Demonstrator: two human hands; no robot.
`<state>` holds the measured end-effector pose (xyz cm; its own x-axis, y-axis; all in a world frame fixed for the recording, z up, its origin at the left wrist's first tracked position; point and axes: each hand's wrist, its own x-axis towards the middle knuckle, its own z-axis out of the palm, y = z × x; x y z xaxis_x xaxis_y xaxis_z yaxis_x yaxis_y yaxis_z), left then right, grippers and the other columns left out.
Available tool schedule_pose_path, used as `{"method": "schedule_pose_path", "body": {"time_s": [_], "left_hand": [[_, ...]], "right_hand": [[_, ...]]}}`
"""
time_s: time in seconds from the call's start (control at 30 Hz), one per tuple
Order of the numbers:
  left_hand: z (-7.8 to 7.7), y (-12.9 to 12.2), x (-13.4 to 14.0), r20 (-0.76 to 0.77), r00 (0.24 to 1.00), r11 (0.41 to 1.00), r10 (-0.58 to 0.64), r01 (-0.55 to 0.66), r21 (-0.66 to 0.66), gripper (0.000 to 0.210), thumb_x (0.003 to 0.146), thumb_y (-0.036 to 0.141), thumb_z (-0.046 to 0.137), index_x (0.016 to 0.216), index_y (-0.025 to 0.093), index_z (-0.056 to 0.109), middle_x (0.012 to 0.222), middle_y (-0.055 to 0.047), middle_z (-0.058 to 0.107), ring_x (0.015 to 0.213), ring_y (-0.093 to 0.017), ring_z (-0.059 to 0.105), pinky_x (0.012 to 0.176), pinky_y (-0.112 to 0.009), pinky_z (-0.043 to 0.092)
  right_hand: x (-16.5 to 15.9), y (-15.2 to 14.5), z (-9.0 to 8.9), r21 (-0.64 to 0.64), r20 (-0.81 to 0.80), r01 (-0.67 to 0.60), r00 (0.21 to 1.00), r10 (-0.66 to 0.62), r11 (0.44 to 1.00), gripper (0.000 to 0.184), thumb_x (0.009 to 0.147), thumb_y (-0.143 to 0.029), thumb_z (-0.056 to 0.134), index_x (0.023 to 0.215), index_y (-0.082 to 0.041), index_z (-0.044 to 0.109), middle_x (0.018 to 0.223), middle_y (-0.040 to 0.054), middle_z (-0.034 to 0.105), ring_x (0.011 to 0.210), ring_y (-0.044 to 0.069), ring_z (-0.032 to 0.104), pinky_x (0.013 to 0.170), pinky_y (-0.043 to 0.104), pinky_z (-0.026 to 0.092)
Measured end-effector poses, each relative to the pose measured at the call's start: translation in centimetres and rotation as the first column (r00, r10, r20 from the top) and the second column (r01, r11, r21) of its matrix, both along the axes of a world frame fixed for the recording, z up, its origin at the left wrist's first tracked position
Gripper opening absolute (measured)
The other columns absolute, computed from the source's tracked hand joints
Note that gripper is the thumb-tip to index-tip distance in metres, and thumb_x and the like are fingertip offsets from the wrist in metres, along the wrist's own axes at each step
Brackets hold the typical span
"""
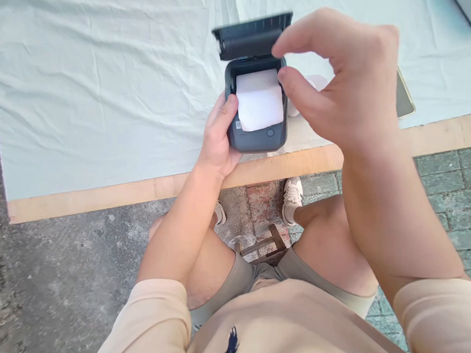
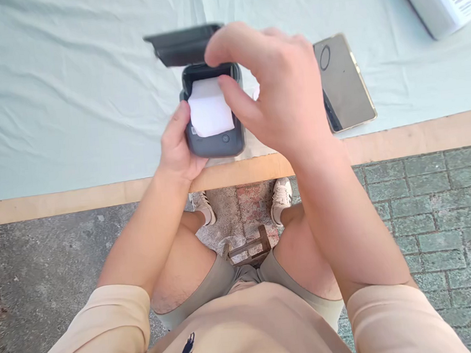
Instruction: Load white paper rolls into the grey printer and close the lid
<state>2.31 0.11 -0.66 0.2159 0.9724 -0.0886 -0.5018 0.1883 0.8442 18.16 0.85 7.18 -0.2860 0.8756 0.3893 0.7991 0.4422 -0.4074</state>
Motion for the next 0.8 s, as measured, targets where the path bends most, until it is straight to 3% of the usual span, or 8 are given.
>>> {"method": "schedule_pose_path", "body": {"time_s": [0.07, 0.13, 0.33, 0.5, 0.57, 0.63, 0.7, 0.8], "left_hand": [[0.1, -0.1, 0.0, 0.000, 1.000, 1.000, -0.019, 0.019, 0.023, 0.026, 0.090, 0.043, 0.047, 0.101, 0.024, 0.060, 0.102, 0.000, 0.068, 0.136, -0.022, 0.047, 0.109, -0.038, 0.048], [0.3, -0.2, 0.1, -0.001, 0.999, 0.998, -0.044, 0.044, 0.044, 0.026, 0.089, 0.043, 0.049, 0.104, 0.024, 0.059, 0.102, -0.001, 0.068, 0.137, -0.022, 0.046, 0.110, -0.038, 0.047], [0.4, -0.5, 0.3, -0.025, 0.997, 0.996, -0.073, 0.074, 0.052, 0.035, 0.080, 0.043, 0.063, 0.108, 0.024, 0.056, 0.107, -0.003, 0.065, 0.139, -0.024, 0.042, 0.111, -0.036, 0.046], [0.2, -0.4, 0.3, 0.014, 0.999, 0.998, -0.049, 0.048, 0.043, 0.026, 0.085, 0.038, 0.057, 0.107, 0.024, 0.058, 0.096, -0.001, 0.066, 0.126, -0.023, 0.056, 0.104, -0.035, 0.050], [0.0, -0.2, 0.2, 0.060, 0.998, 0.999, -0.009, 0.007, 0.032, 0.020, 0.087, 0.034, 0.054, 0.104, 0.025, 0.060, 0.088, 0.001, 0.067, 0.111, -0.018, 0.066, 0.096, -0.030, 0.053], [-0.2, 0.0, 0.0, 0.094, 0.995, 1.000, 0.013, -0.014, 0.011, 0.019, 0.088, 0.034, 0.051, 0.101, 0.024, 0.062, 0.089, 0.002, 0.068, 0.100, -0.016, 0.069, 0.093, -0.028, 0.054], [-0.4, 0.2, -0.1, 0.113, 0.993, 1.000, 0.024, -0.022, -0.021, 0.023, 0.088, 0.037, 0.049, 0.100, 0.023, 0.063, 0.094, 0.001, 0.070, 0.097, -0.017, 0.069, 0.093, -0.031, 0.054], [-0.5, 0.5, -0.3, 0.130, 0.990, 0.997, 0.044, -0.036, -0.068, 0.030, 0.088, 0.044, 0.045, 0.098, 0.022, 0.064, 0.098, 0.000, 0.072, 0.100, -0.020, 0.068, 0.094, -0.034, 0.055]], "right_hand": [[0.1, 0.1, -0.2, -0.029, 0.006, -0.013, 1.000, 0.014, 0.999, 0.032, 0.081, -0.022, 0.053, 0.111, -0.028, 0.063, 0.111, -0.0050, 0.067, 0.103, 0.016, 0.062, 0.086, 0.032, 0.048], [0.2, 0.3, -0.6, -0.064, 0.080, 0.010, 0.997, -0.005, 0.998, 0.026, 0.081, -0.024, 0.055, 0.103, -0.030, 0.066, 0.103, -0.0052, 0.070, 0.103, 0.022, 0.060, 0.087, 0.039, 0.045], [-0.1, 0.4, -0.9, -0.242, 0.315, 0.087, 0.949, -0.007, 0.966, 0.036, 0.075, -0.021, 0.057, 0.109, -0.032, 0.061, 0.092, 0.0035, 0.068, 0.104, 0.034, 0.053, 0.080, 0.050, 0.040], [-0.4, 0.3, -0.2, -0.300, 0.027, 0.052, 0.999, -0.045, 0.952, 0.037, 0.063, -0.012, 0.058, 0.096, -0.027, 0.064, 0.094, 0.0008, 0.068, 0.099, 0.031, 0.054, 0.088, 0.051, 0.037], [0.3, 0.2, 0.1, -0.291, -0.149, -0.020, 0.988, -0.025, 0.957, 0.037, 0.062, -0.014, 0.056, 0.097, -0.024, 0.064, 0.095, -0.0007, 0.067, 0.090, 0.023, 0.056, 0.079, 0.041, 0.042], [1.6, 0.4, 0.3, -0.302, -0.421, -0.079, 0.905, -0.059, 0.950, 0.035, 0.064, -0.016, 0.049, 0.096, -0.021, 0.062, 0.088, 0.0002, 0.062, 0.076, 0.016, 0.056, 0.062, 0.031, 0.041], [3.2, 0.9, 0.2, -0.364, -0.688, -0.128, 0.705, -0.174, 0.922, 0.029, 0.065, -0.021, 0.045, 0.090, -0.021, 0.059, 0.079, 0.0011, 0.053, 0.064, 0.011, 0.049, 0.053, 0.027, 0.034], [5.2, 1.8, -0.1, -0.531, -0.808, -0.215, 0.419, -0.413, 0.820, 0.024, 0.075, -0.031, 0.035, 0.087, -0.025, 0.056, 0.085, 0.0029, 0.051, 0.062, 0.011, 0.044, 0.052, 0.029, 0.034]]}}
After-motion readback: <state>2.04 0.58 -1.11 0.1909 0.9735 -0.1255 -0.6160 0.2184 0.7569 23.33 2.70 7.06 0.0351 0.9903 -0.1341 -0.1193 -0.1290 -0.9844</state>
